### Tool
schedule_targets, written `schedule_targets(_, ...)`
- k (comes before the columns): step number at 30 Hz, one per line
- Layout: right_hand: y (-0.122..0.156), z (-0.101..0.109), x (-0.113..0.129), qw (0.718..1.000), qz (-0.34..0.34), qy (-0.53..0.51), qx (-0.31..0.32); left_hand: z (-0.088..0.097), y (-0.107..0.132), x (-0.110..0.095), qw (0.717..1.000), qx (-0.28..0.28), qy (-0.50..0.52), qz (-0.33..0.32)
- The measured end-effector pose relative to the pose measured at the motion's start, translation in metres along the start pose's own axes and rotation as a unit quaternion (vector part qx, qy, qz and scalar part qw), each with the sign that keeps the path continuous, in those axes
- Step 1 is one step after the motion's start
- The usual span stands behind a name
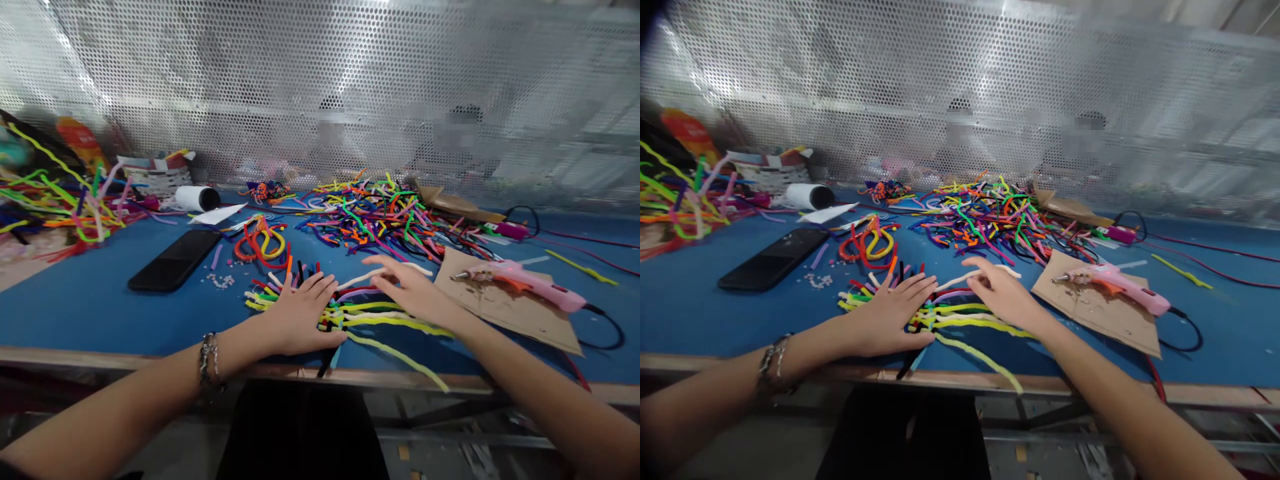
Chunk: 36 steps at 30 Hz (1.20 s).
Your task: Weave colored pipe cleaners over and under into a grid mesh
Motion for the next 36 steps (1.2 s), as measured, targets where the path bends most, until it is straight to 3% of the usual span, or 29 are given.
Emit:
schedule_targets(4, 0.007, 0.023, 0.015, 0.991, 0.026, 0.130, -0.008, 0.000, 0.001, -0.001, 1.000, 0.011, 0.009, 0.006)
schedule_targets(6, 0.011, 0.029, 0.026, 0.966, 0.045, 0.252, -0.028, 0.000, 0.000, -0.001, 1.000, 0.012, 0.009, 0.007)
schedule_targets(9, 0.020, 0.027, 0.045, 0.920, 0.095, 0.381, -0.017, -0.001, 0.000, 0.000, 1.000, 0.004, 0.004, 0.007)
schedule_targets(12, 0.031, 0.017, 0.065, 0.893, 0.150, 0.425, -0.022, -0.004, -0.001, -0.002, 1.000, -0.005, 0.003, 0.019)
schedule_targets(15, 0.036, 0.006, 0.079, 0.895, 0.205, 0.396, -0.023, -0.005, -0.002, -0.007, 0.998, -0.018, -0.010, 0.059)
schedule_targets(18, 0.027, -0.007, 0.079, 0.914, 0.250, 0.319, 0.014, -0.006, -0.002, -0.012, 0.996, -0.018, -0.021, 0.085)
schedule_targets(22, 0.008, -0.025, 0.051, 0.944, 0.214, 0.234, 0.088, -0.007, -0.002, -0.013, 0.996, -0.035, -0.011, 0.084)
schedule_targets(25, 0.008, -0.032, 0.030, 0.960, 0.170, 0.191, 0.116, -0.007, -0.002, -0.011, 0.995, -0.039, -0.008, 0.087)
schedule_targets(33, 0.027, -0.028, 0.013, 0.961, 0.142, 0.183, 0.153, -0.010, -0.001, -0.013, 0.994, -0.034, -0.026, 0.102)
schedule_targets(36, 0.026, -0.025, 0.009, 0.962, 0.151, 0.160, 0.161, 0.002, 0.004, -0.006, 0.998, -0.016, -0.038, 0.052)
Point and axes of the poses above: each hand's wrist, its own y-axis away from the middle knuckle, its own z-axis out of the back of the hand, x = y × z, the point moved 2 cm from there along -y, towards the middle knuckle, and after that the axes turned 3 degrees about -x, right-handed, at the moved point
